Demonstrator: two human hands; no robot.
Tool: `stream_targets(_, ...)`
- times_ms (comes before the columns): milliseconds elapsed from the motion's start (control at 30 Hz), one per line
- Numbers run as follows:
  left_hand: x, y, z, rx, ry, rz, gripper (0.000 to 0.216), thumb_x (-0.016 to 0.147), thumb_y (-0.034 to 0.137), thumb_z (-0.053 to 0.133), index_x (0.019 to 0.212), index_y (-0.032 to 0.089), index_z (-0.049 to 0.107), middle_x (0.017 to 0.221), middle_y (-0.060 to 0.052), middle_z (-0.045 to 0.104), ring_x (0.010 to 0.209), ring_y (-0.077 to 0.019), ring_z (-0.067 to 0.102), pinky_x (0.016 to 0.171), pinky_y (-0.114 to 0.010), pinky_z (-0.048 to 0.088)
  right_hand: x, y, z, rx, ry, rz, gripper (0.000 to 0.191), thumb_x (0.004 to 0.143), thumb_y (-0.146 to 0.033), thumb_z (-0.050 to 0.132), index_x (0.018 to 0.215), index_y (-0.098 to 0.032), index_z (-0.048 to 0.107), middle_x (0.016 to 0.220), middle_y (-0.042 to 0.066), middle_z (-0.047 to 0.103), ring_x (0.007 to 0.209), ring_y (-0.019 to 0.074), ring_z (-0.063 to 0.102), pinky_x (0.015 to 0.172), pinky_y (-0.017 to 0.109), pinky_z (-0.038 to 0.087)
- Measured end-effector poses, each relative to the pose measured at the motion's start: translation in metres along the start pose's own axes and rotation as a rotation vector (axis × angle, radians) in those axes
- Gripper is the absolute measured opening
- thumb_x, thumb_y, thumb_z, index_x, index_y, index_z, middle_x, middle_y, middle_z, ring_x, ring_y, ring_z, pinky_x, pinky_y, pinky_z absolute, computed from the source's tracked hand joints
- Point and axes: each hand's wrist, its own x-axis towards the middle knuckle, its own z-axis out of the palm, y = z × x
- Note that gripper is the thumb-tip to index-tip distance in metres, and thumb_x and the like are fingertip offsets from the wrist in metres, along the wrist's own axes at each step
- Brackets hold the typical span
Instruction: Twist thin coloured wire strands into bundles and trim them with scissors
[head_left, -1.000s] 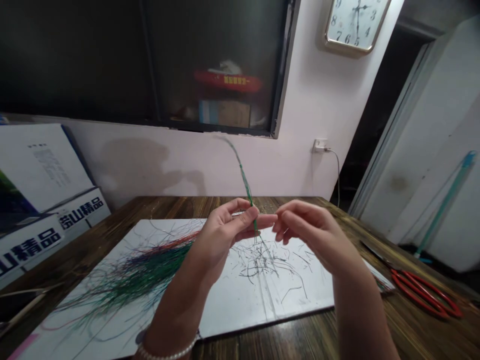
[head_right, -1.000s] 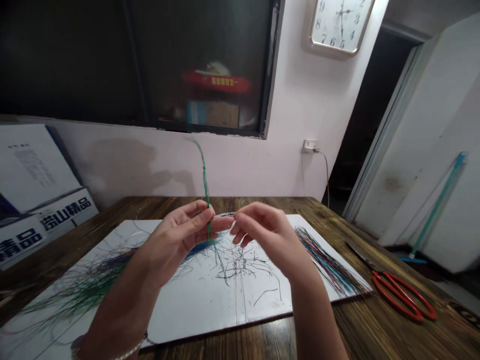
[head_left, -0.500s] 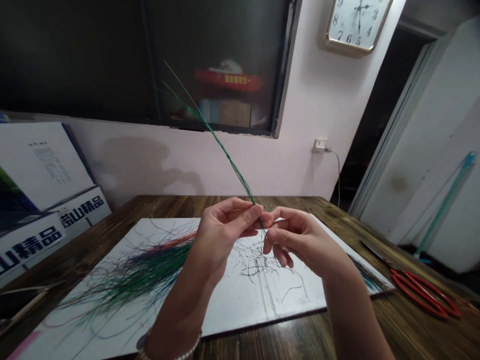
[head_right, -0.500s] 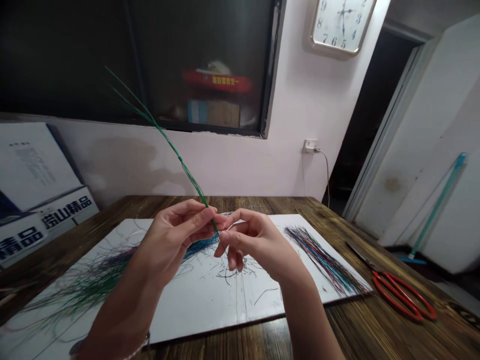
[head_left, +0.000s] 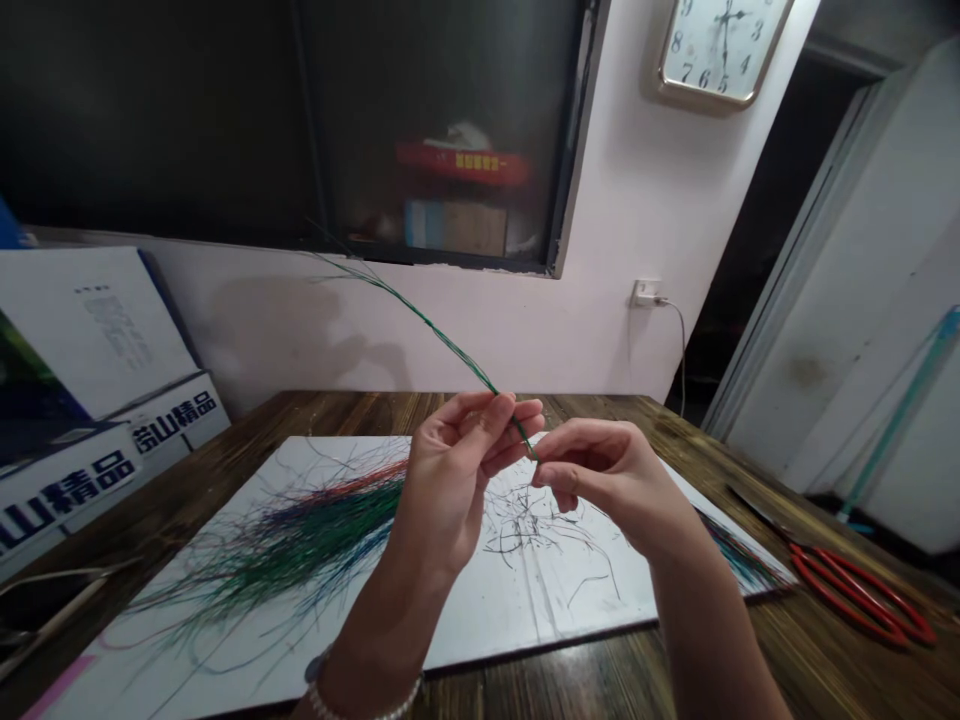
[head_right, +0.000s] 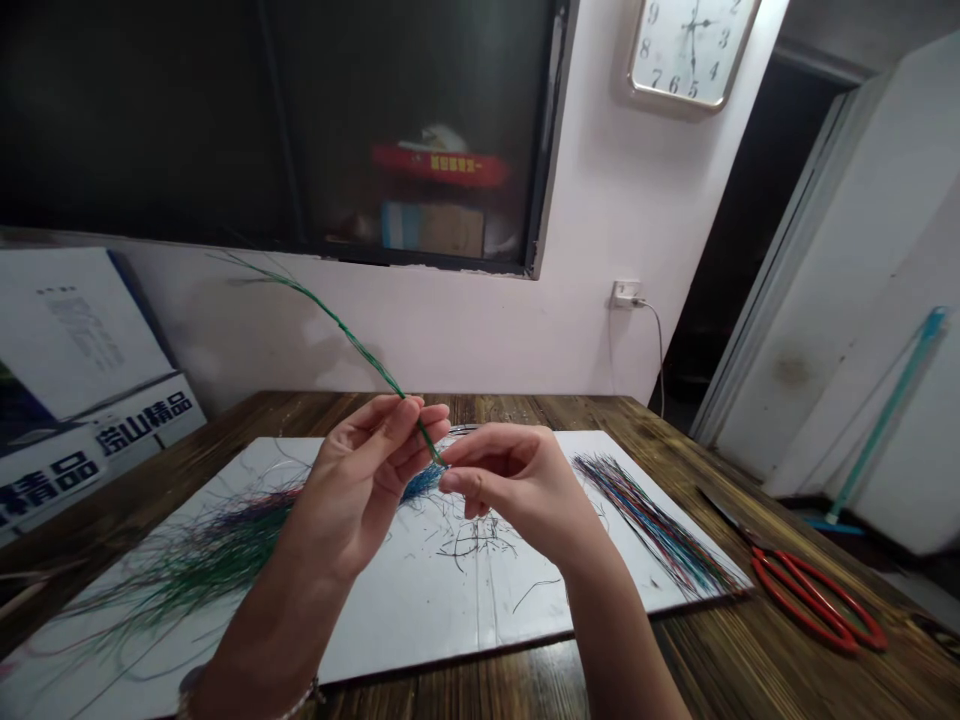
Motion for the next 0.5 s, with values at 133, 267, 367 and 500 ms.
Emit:
stream_targets(133, 0.002, 0.001, -0.003, 0.105, 0.020, -0.011, 0.012, 0.074, 0.023, 0.074, 0.075, 0.017, 0.064, 0.075, -0.002, 0.075, 0.070, -0.0120, 0.071, 0.061, -0.017, 0.056, 0.000, -0.002, -0.005, -0.148, 0.080, -0.034, 0.011, 0.066, -0.021, 0.079, 0.075, -0.018, 0.074, 0.057, -0.001, 0.065, 0.046, 0.0058, 0.053, 0.042, 0.017, 0.044)
stream_targets(267, 0.006, 0.000, -0.005, 0.287, -0.030, -0.039, 0.015, 0.072, 0.025, 0.076, 0.075, 0.015, 0.065, 0.078, -0.004, 0.075, 0.073, -0.0126, 0.070, 0.061, -0.016, 0.055, -0.001, -0.004, -0.006, -0.314, 0.237, -0.146, 0.004, 0.069, -0.017, 0.076, 0.073, -0.018, 0.074, 0.057, -0.002, 0.065, 0.048, 0.0046, 0.048, 0.042, 0.017, 0.039)
stream_targets(367, 0.007, -0.002, -0.005, 0.329, -0.030, -0.049, 0.015, 0.070, 0.025, 0.077, 0.075, 0.015, 0.066, 0.076, -0.004, 0.075, 0.074, -0.0143, 0.071, 0.063, -0.017, 0.056, -0.001, -0.005, -0.006, -0.345, 0.260, -0.164, 0.003, 0.070, -0.018, 0.075, 0.072, -0.017, 0.073, 0.056, -0.002, 0.063, 0.047, 0.0045, 0.045, 0.041, 0.017, 0.036)
stream_targets(500, 0.008, -0.004, -0.004, 0.341, -0.023, -0.036, 0.016, 0.068, 0.024, 0.078, 0.074, 0.016, 0.066, 0.073, -0.003, 0.075, 0.071, -0.0137, 0.071, 0.063, -0.017, 0.055, -0.001, -0.011, -0.011, -0.353, 0.280, -0.174, 0.009, 0.075, -0.025, 0.072, 0.078, -0.017, 0.073, 0.057, -0.001, 0.063, 0.048, 0.0061, 0.049, 0.042, 0.018, 0.038)
